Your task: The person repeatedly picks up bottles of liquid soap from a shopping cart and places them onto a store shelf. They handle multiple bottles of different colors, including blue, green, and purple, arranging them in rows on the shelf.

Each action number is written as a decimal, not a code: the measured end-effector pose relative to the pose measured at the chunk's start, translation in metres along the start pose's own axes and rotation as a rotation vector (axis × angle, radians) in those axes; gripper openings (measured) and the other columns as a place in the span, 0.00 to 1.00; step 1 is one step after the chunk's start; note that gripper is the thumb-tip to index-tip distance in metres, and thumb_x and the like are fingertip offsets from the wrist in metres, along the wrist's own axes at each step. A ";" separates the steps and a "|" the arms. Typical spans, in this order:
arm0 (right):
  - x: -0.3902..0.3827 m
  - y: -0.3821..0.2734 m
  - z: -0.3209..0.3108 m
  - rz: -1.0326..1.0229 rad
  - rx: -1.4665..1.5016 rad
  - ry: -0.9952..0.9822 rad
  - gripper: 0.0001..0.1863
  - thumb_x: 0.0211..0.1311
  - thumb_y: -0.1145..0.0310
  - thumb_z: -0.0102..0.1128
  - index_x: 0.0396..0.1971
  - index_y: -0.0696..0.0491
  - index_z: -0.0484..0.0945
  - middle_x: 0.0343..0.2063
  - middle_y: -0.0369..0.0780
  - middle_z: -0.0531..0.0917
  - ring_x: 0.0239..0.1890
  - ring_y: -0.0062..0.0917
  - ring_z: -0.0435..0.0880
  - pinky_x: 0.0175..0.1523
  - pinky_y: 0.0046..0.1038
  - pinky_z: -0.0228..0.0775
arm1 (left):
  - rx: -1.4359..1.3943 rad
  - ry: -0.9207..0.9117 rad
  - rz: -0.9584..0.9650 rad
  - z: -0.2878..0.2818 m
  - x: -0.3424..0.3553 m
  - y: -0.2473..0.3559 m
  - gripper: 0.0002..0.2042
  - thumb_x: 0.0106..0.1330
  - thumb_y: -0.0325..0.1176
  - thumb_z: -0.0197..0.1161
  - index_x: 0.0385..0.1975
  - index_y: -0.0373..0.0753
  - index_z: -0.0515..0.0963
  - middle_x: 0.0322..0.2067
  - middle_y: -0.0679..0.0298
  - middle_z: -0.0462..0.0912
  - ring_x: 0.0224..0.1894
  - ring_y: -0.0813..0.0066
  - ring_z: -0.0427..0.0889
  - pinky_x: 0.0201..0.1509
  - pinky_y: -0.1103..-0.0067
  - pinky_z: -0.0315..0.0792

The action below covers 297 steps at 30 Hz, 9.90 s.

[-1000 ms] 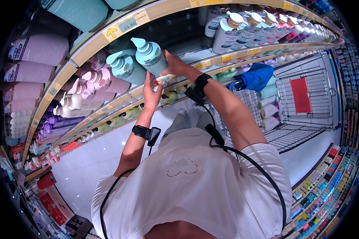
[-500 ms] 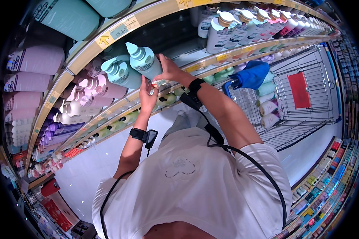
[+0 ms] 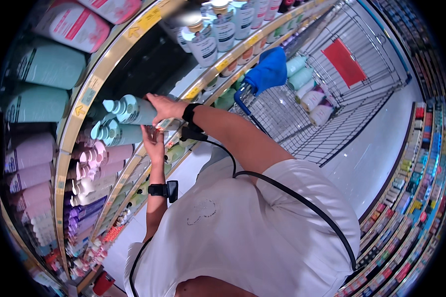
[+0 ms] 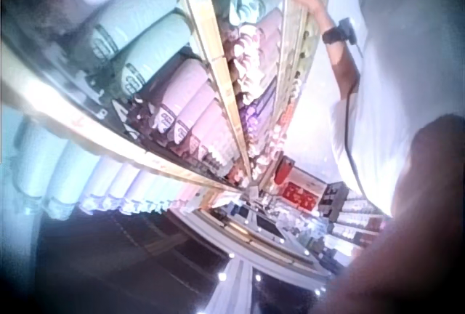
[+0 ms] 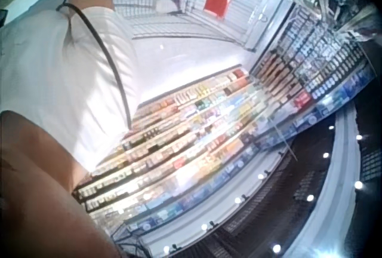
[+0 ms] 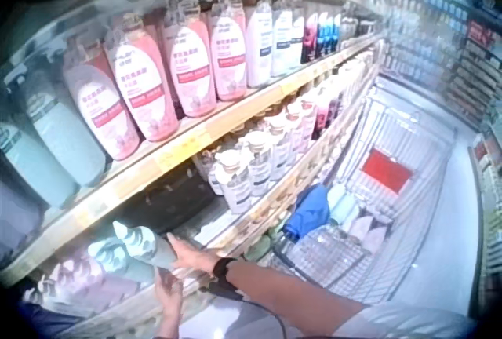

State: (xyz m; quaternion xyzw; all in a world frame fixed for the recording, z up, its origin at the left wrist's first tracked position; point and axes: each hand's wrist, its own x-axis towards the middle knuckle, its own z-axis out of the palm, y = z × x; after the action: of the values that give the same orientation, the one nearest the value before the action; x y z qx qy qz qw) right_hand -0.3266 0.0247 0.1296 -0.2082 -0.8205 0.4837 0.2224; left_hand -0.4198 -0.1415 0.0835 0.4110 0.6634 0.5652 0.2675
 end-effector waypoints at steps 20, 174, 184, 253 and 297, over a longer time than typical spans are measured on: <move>-0.430 0.269 -0.289 0.962 -0.085 0.867 0.22 0.47 0.67 0.64 0.44 0.58 0.75 0.34 0.44 0.83 0.36 0.32 0.83 0.42 0.29 0.74 | -0.421 -1.234 -0.249 0.510 -0.027 0.088 0.15 0.60 0.24 0.60 0.48 0.33 0.73 0.40 0.61 0.80 0.43 0.76 0.78 0.47 0.80 0.72; 0.051 0.051 -0.061 0.029 0.214 -0.235 0.45 0.44 0.73 0.71 0.64 0.53 0.57 0.54 0.45 0.72 0.55 0.32 0.73 0.61 0.33 0.65 | -0.092 -0.179 -0.038 0.068 0.021 0.036 0.31 0.59 0.16 0.55 0.64 0.37 0.59 0.63 0.56 0.62 0.65 0.64 0.62 0.64 0.72 0.61; -0.245 0.034 -0.261 0.368 0.723 0.437 0.15 0.63 0.70 0.56 0.49 0.56 0.74 0.36 0.42 0.84 0.40 0.23 0.83 0.45 0.23 0.75 | -0.216 -1.174 0.073 0.281 0.026 0.169 0.21 0.62 0.22 0.58 0.56 0.29 0.67 0.51 0.56 0.76 0.54 0.70 0.75 0.59 0.76 0.68; -0.193 -0.121 -0.116 0.713 0.509 0.185 0.40 0.61 0.33 0.38 0.38 0.62 0.75 0.21 0.40 0.78 0.14 0.20 0.76 0.14 0.18 0.65 | -0.560 -0.855 -0.546 0.082 -0.009 0.174 0.35 0.65 0.54 0.52 0.63 0.33 0.53 0.54 0.53 0.69 0.55 0.66 0.72 0.58 0.73 0.67; -0.027 -0.035 -0.133 0.415 0.729 -0.157 0.33 0.43 0.67 0.72 0.50 0.60 0.68 0.40 0.40 0.78 0.41 0.22 0.78 0.42 0.23 0.71 | -0.006 -0.122 0.239 0.092 0.082 0.108 0.51 0.51 0.34 0.69 0.68 0.34 0.37 0.61 0.45 0.58 0.61 0.55 0.66 0.61 0.68 0.65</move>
State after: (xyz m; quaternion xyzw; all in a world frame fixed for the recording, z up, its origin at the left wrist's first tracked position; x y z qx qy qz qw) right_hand -0.2336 0.0874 0.2134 -0.2392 -0.5511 0.7909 0.1163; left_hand -0.3607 -0.0209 0.1771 0.5202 0.5905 0.5688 0.2393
